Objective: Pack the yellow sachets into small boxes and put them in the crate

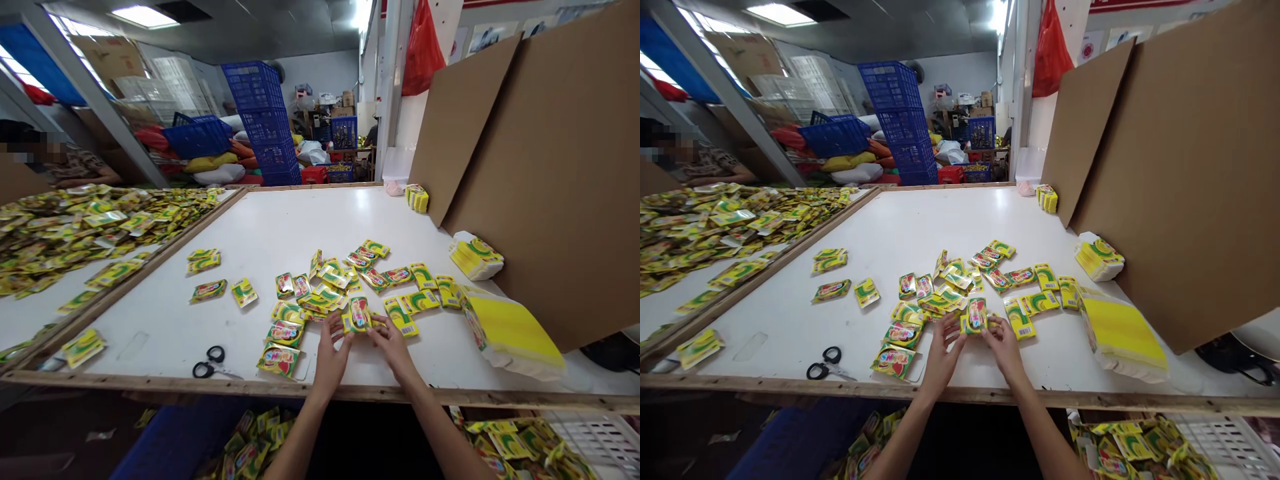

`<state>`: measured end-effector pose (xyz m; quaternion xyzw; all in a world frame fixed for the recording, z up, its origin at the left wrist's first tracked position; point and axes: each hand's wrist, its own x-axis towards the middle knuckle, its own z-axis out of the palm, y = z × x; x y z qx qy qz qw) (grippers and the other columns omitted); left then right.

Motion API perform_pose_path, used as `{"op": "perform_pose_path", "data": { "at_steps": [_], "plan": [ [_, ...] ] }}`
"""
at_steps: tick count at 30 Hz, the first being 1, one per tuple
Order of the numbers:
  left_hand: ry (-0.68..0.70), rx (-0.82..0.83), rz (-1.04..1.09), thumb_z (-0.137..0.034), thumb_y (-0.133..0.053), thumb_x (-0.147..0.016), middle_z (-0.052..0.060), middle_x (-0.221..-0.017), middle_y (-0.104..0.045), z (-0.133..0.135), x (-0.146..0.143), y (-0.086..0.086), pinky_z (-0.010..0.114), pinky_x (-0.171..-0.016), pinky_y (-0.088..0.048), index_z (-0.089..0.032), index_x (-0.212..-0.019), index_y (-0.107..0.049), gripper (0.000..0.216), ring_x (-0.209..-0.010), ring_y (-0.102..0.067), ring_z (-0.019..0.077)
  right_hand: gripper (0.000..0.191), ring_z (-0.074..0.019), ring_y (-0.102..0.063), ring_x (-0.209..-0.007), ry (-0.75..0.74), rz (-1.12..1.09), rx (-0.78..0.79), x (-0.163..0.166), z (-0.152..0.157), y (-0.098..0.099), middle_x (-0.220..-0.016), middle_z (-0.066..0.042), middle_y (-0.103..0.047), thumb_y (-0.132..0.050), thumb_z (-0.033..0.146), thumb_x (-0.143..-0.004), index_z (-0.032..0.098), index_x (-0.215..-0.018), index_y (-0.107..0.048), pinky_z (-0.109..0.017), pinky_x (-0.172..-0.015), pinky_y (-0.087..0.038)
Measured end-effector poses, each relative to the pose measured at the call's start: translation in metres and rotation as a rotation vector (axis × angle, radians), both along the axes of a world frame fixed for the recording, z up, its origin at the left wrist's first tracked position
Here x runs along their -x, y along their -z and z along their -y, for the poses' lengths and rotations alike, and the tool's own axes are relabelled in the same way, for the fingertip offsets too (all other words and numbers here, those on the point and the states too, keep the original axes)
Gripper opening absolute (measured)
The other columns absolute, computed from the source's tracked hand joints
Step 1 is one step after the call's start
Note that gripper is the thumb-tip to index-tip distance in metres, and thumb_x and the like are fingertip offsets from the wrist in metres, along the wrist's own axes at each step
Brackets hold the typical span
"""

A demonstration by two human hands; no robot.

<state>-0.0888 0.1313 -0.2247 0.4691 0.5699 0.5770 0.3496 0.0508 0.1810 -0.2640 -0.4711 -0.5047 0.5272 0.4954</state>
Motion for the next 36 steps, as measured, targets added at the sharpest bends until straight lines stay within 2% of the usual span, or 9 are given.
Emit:
{"op": "perform_pose_path", "data": {
  "at_steps": [3,5,9,14,19,22,27,31,36],
  "plan": [
    [0.023,0.014,0.074,-0.031,-0.066,-0.076,0.011,-0.117,-0.057,-0.009,-0.012,0.007,0.038,-0.086,-0.05,-0.022,-0.123,-0.042,0.053,-0.099,-0.061,0.0212,0.042,-0.0182,-0.062,-0.064,-0.069,-0.128,0.043,-0.014,0.026,0.001,-0.073,-0.003,-0.069,-0.069,0.041,-0.071,0.019,-0.105,-0.055,-0.028,-0.057,-0.047],
    [0.06,0.03,0.098,-0.029,-0.065,-0.077,0.01,-0.111,-0.06,-0.009,-0.015,0.009,0.038,-0.085,-0.05,-0.022,-0.124,-0.039,0.054,-0.099,-0.061,0.0215,0.042,-0.0195,-0.063,-0.069,-0.084,-0.098,0.033,-0.022,0.035,0.001,-0.077,-0.004,-0.07,-0.069,0.04,-0.072,0.019,-0.106,-0.055,-0.029,-0.061,-0.048],
    [0.101,-0.006,0.091,-0.026,-0.064,-0.078,0.006,-0.097,-0.063,-0.004,-0.015,0.004,0.037,-0.084,-0.049,-0.022,-0.125,-0.037,0.054,-0.096,-0.062,0.0211,0.04,-0.0227,-0.064,-0.08,-0.103,0.063,-0.027,-0.028,0.033,-0.004,-0.088,-0.007,-0.07,-0.066,0.038,-0.075,0.019,-0.11,-0.057,-0.031,-0.064,-0.047],
    [0.151,-0.052,0.077,-0.023,-0.065,-0.077,0.004,-0.092,-0.063,-0.002,-0.01,0.001,0.035,-0.082,-0.05,-0.023,-0.124,-0.04,0.053,-0.092,-0.062,0.0201,0.043,-0.0248,-0.064,-0.095,-0.053,0.067,-0.085,-0.025,0.023,-0.009,-0.107,-0.011,-0.067,-0.064,0.039,-0.077,0.02,-0.114,-0.055,-0.033,-0.071,-0.049],
    [0.038,-0.059,0.176,-0.025,-0.068,-0.074,0.002,-0.087,-0.064,-0.009,-0.004,0.0,0.032,-0.077,-0.05,-0.023,-0.117,-0.039,0.052,-0.084,-0.064,0.0187,0.036,-0.0251,-0.065,-0.094,-0.143,0.124,-0.107,-0.025,0.017,-0.013,-0.102,-0.009,-0.07,-0.06,0.037,-0.08,0.021,-0.111,-0.059,-0.034,-0.073,-0.049],
    [-0.007,-0.034,0.207,-0.026,-0.068,-0.072,0.001,-0.083,-0.063,-0.009,0.002,0.001,0.031,-0.076,-0.049,-0.022,-0.114,-0.04,0.05,-0.082,-0.063,0.0177,0.032,-0.0245,-0.064,-0.096,-0.144,0.212,-0.148,-0.025,0.016,-0.011,-0.108,-0.009,-0.068,-0.055,0.033,-0.083,0.022,-0.113,-0.06,-0.036,-0.076,-0.049],
    [-0.006,0.006,-0.011,-0.025,-0.063,-0.077,0.002,-0.084,-0.065,0.011,0.011,0.005,0.032,-0.078,-0.045,-0.02,-0.114,-0.042,0.043,-0.084,-0.062,0.0185,0.03,-0.0248,-0.059,-0.101,-0.079,0.36,-0.253,-0.023,0.017,-0.008,-0.11,-0.006,-0.066,-0.056,0.024,-0.079,0.025,-0.108,-0.065,-0.041,-0.089,-0.045],
    [0.075,0.016,-0.109,-0.027,-0.058,-0.083,0.004,-0.091,-0.064,0.028,0.011,0.003,0.035,-0.082,-0.045,-0.021,-0.119,-0.042,0.04,-0.088,-0.061,0.0191,0.024,-0.0236,-0.062,-0.097,-0.066,0.258,-0.209,-0.019,0.022,-0.015,-0.107,-0.008,-0.066,-0.051,0.029,-0.084,0.023,-0.103,-0.065,-0.036,-0.079,-0.05],
    [0.164,0.031,0.021,-0.028,-0.054,-0.086,0.003,-0.092,-0.061,0.031,0.003,0.001,0.033,-0.08,-0.049,-0.023,-0.12,-0.036,0.039,-0.085,-0.062,0.017,0.032,-0.0206,-0.065,-0.09,-0.102,-0.055,-0.167,-0.017,0.038,-0.02,-0.096,-0.006,-0.068,-0.055,0.036,-0.085,0.022,-0.114,-0.051,-0.034,-0.081,-0.051]
  ]
}}
